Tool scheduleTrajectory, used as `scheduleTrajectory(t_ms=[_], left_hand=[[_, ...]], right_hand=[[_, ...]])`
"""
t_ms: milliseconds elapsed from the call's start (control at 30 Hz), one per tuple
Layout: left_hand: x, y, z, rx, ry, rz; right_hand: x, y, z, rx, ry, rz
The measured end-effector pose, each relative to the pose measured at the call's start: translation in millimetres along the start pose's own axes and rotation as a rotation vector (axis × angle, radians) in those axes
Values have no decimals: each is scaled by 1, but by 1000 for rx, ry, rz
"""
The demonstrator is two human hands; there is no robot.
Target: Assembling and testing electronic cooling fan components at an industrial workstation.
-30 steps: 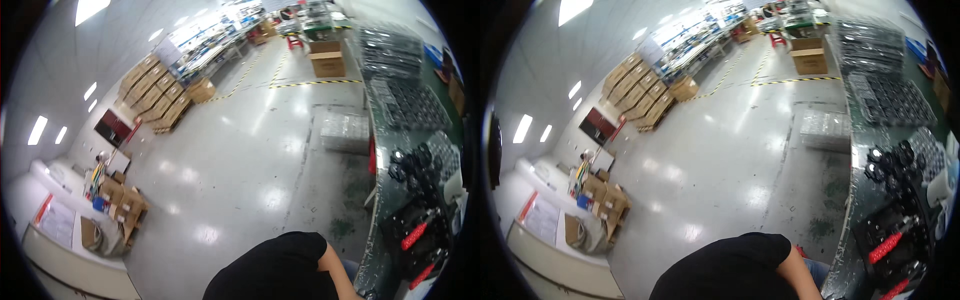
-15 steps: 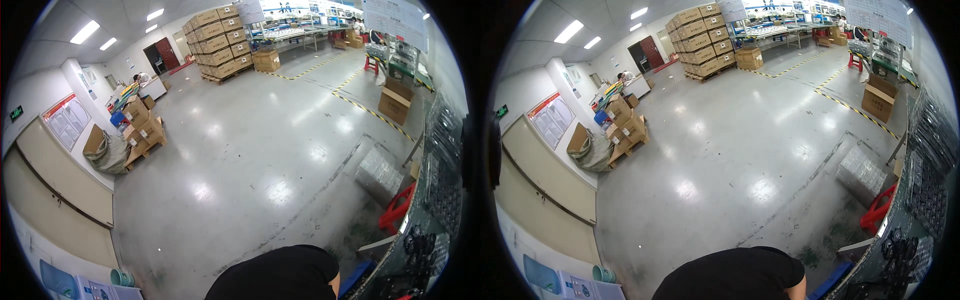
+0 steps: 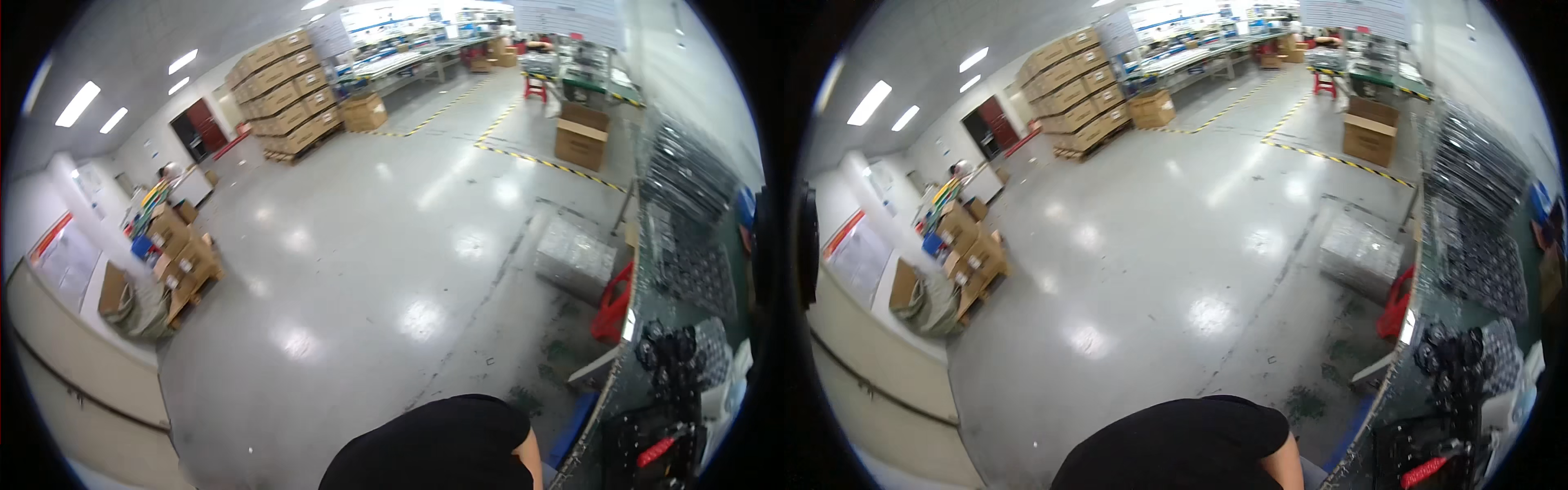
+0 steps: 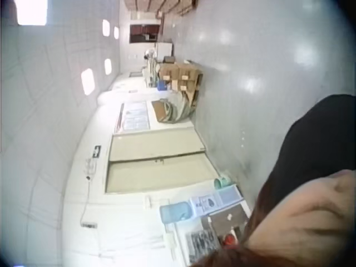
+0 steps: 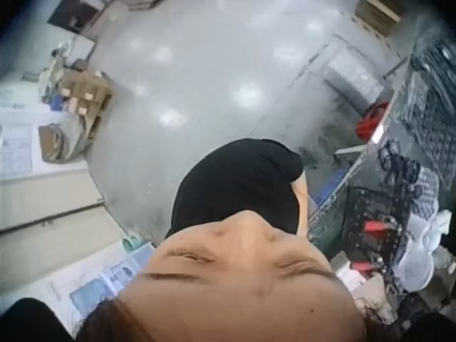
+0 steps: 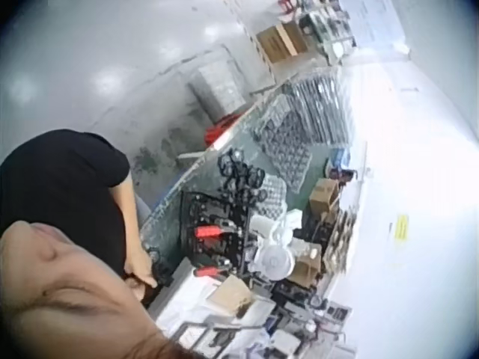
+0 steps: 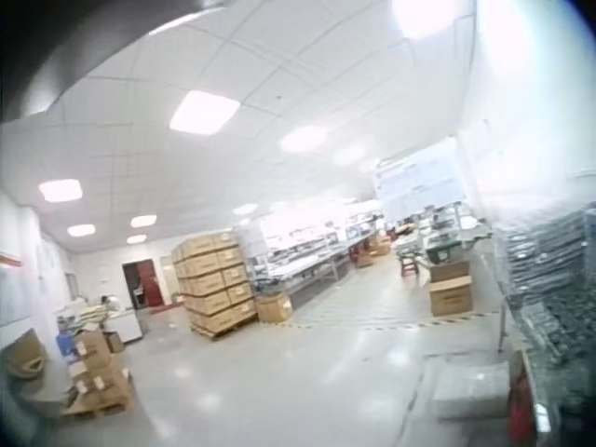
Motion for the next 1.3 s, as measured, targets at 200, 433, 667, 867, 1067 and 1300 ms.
scheduleTrajectory(t_ms=[200, 433, 667, 867, 1067, 1300], left_hand=[[-5, -27, -14, 282, -274, 140], [7, -78, -33, 127, -364, 74], [23, -68, -29, 193, -178, 39], [18, -66, -32, 203, -278, 98], [18, -69, -32, 211, -253, 90], [13, -103, -51, -142, 41, -205]], right_hand=[[-64, -41, 9, 706, 527, -156], [-130, -89, -34, 1601, 380, -828], [-159, -101, -33, 1006, 344, -1160], [-140, -89, -30, 47, 518, -984], [-88, -61, 3, -116, 161, -429], [-68, -51, 4, -57, 180, -231]])
Point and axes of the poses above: each hand's wrist, its own x-axis towards the middle knuckle, its own y-axis out of the palm, z = x × y, the point moved 5 cm from there along x, towards the middle knuckle, and after that the axes turned 1 degree about -x, right-handed, at the moved point
